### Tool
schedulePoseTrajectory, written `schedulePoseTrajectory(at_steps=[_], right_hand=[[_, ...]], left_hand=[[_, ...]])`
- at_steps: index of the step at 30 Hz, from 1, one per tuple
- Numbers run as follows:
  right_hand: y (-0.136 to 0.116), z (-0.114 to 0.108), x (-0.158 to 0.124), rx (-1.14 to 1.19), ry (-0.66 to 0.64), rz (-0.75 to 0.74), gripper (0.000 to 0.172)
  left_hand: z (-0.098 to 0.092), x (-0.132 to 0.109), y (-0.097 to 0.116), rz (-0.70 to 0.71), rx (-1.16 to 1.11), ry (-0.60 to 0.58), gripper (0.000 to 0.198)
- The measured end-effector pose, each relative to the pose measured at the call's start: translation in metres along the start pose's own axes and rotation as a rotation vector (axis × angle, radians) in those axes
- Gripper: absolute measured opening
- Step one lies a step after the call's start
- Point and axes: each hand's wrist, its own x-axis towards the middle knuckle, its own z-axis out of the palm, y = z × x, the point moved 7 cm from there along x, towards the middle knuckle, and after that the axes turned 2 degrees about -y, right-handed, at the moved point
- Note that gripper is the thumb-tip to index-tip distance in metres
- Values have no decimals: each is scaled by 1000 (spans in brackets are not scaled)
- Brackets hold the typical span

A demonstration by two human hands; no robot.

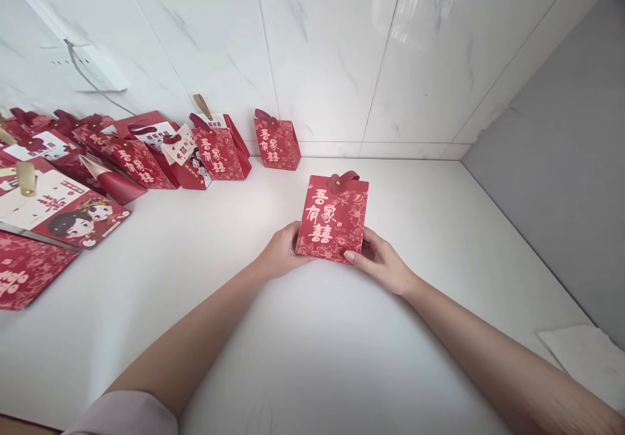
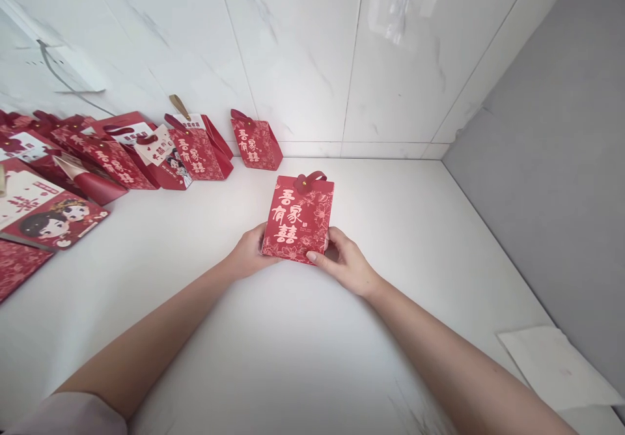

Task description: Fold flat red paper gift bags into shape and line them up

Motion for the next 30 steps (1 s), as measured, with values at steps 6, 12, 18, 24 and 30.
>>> schedulePoseTrajectory(at_steps=[6,12,18,24,30], right_hand=[[-1,0,1,13,2,-4,41],[-1,0,0,-13,7,8,42],[-2,0,1,-22,5,-2,42],[-2,0,1,-17,8,6,42],[-3,0,0,-25,8,14,40]], left_hand=[[0,-1,2,-17,-21,-16,52],[0,-1,5,-15,-46,-12,53],[0,-1,3,-11,-29,-7,52],[0,0,2,-29,-21,-7,56],[0,-1,5,-19,-23,-18,52]])
